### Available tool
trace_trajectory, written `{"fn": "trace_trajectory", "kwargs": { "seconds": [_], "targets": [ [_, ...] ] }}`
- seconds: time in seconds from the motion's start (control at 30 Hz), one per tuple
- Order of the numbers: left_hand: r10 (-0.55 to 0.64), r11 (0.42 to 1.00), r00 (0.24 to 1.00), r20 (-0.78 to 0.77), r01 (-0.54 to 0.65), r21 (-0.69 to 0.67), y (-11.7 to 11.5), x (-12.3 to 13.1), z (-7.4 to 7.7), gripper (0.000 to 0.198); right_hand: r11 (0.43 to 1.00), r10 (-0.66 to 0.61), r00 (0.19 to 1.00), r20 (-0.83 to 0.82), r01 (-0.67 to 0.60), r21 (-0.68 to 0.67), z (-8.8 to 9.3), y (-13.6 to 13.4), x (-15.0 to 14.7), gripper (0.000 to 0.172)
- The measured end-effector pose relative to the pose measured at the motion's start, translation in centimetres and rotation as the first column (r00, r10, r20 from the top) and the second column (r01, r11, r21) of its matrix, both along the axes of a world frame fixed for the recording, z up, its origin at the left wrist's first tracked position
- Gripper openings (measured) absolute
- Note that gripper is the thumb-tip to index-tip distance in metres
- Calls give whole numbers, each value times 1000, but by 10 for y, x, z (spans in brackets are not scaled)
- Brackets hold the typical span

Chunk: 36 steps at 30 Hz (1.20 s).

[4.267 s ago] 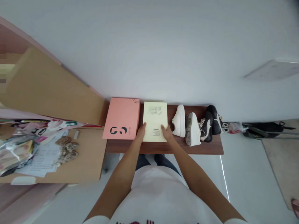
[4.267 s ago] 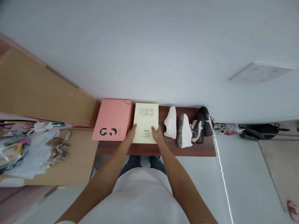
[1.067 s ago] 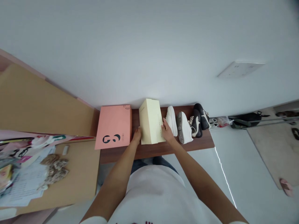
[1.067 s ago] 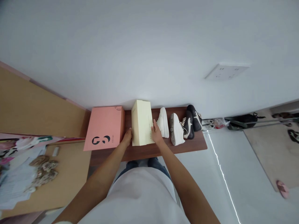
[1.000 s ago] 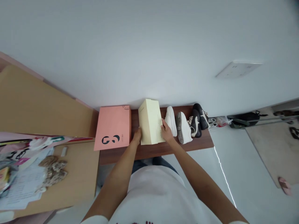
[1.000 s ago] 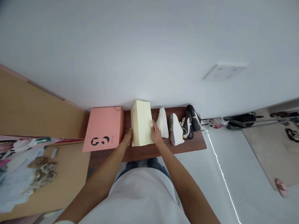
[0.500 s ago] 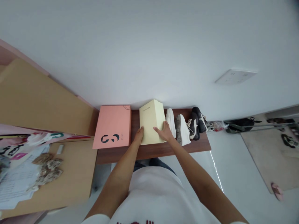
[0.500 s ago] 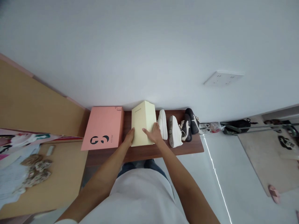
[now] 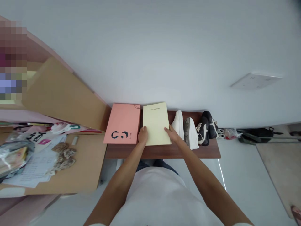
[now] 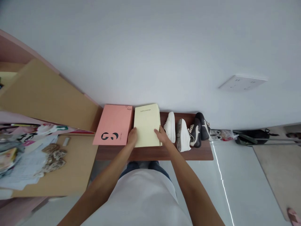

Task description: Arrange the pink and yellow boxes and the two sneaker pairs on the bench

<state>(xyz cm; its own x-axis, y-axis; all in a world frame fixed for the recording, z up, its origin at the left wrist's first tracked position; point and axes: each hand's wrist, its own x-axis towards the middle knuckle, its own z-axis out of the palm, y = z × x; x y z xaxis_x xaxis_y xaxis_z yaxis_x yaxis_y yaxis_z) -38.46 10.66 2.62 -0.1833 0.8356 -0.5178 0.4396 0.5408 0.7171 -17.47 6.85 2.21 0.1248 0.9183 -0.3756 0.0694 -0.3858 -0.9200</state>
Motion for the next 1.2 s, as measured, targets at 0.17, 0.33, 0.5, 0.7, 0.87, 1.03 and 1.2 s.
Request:
{"fn": "trace_trajectory", "kwargs": {
  "seconds": [0.17,0.33,0.5,0.7,0.87,1.03,1.2],
  "targets": [
    [-25,1000,1000,10,25,18,0,-2,10,64,991,-76,990,-116,63,-116,-2,-5,-7,48],
    [-27,999,1000,16,27,34,0,-3,14,69,979,-114,981,-159,83,-187,-7,-8,-12,36],
    [-31,999,1000,4,31,32,1,-4,11,72,977,-111,977,-180,74,-202,-15,-5,-12,35],
    [-44,999,999,-30,45,23,0,-4,7,70,973,-87,979,-184,44,-226,-19,1,-11,33],
    [-45,999,999,-28,45,7,1,-3,6,71,964,-98,977,-191,45,-263,-23,4,-12,34],
    [-30,1000,999,-32,30,-9,2,-5,1,71,962,-125,973,-192,71,-265,-28,5,-14,30],
    [-28,999,999,-24,28,-25,2,-9,-6,70,966,-125,972,-201,72,-250,-32,4,-18,28]
  ]
}}
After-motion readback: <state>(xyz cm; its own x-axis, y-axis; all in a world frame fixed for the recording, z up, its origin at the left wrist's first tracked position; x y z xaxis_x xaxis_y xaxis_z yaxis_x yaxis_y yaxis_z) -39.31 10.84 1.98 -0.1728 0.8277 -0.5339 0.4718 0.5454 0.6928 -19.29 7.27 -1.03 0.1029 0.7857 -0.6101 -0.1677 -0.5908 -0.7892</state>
